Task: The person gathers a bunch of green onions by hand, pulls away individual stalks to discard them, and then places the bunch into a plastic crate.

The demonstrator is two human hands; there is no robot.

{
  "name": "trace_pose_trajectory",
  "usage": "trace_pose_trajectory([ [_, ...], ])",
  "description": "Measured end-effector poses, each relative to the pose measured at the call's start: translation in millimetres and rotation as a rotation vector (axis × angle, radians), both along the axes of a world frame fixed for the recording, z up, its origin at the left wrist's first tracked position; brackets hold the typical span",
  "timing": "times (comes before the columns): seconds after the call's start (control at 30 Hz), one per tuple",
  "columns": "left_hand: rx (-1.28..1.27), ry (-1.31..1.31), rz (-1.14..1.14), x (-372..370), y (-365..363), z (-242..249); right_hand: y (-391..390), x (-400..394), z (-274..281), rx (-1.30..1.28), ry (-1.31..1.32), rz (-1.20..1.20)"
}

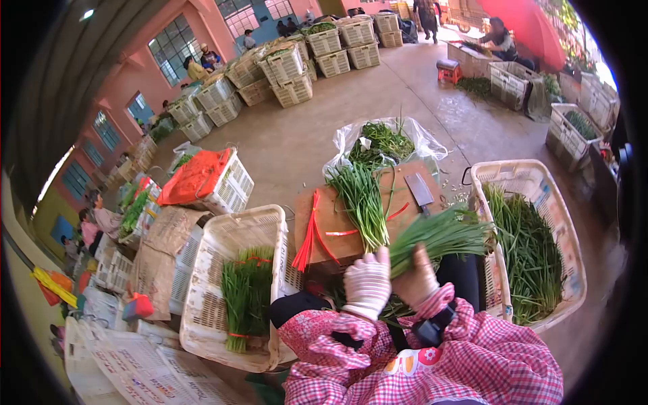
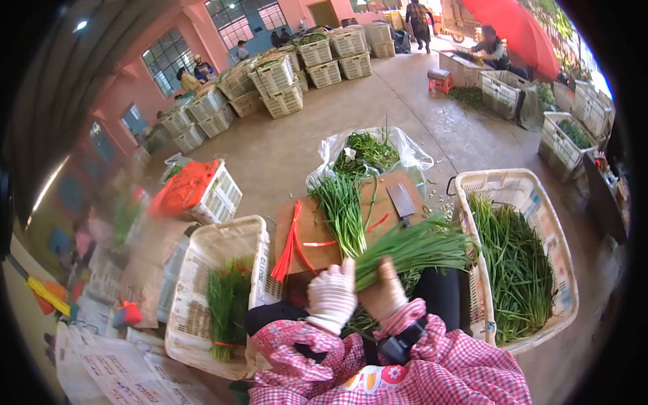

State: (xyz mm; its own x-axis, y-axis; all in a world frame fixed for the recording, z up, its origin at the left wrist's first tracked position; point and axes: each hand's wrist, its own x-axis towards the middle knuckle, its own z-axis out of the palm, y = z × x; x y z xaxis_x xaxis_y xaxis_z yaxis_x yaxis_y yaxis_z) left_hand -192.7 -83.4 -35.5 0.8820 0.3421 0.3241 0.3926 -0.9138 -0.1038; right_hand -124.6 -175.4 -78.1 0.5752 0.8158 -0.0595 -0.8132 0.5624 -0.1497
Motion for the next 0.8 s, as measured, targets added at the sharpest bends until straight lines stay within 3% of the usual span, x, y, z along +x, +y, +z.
trace_pose_trajectory([
  [0.13, -0.134, -0.004, -0.118, 1, -28, -32, -29, 38, 4, -0.224, -0.043, -0.32],
  [0.23, -0.177, -0.108, -0.141, 4, -25, -40, -28, 40, 16, -0.417, -0.162, -0.327],
  [0.3, -0.351, -0.091, -0.17, 6, -15, -37, -14, 38, 36, -0.474, -0.193, -0.374],
  [0.37, -0.453, -0.088, -0.191, 4, -4, -20, 7, 35, 63, -0.655, -0.417, -0.551],
  [0.5, -0.502, -0.26, -0.302, 7, 42, -15, 52, 52, 75, -0.635, -0.742, -0.469],
  [0.57, -0.889, -0.243, -0.325, 14, 74, 3, 89, 61, 76, -0.613, -0.851, -0.422],
  [0.67, -1.078, -0.544, -0.349, 42, 127, -14, 147, 74, 82, -0.583, -0.976, -0.267],
  [0.7, -1.798, -0.731, -0.299, 50, 132, 4, 169, 83, 80, -0.577, -1.045, -0.261],
  [0.77, -1.052, -0.618, -0.238, 62, 172, -5, 205, 97, 78, -0.592, -1.118, -0.202],
  [0.8, -1.784, -0.556, -0.003, 71, 184, 5, 220, 107, 75, -0.553, -1.081, -0.102],
])
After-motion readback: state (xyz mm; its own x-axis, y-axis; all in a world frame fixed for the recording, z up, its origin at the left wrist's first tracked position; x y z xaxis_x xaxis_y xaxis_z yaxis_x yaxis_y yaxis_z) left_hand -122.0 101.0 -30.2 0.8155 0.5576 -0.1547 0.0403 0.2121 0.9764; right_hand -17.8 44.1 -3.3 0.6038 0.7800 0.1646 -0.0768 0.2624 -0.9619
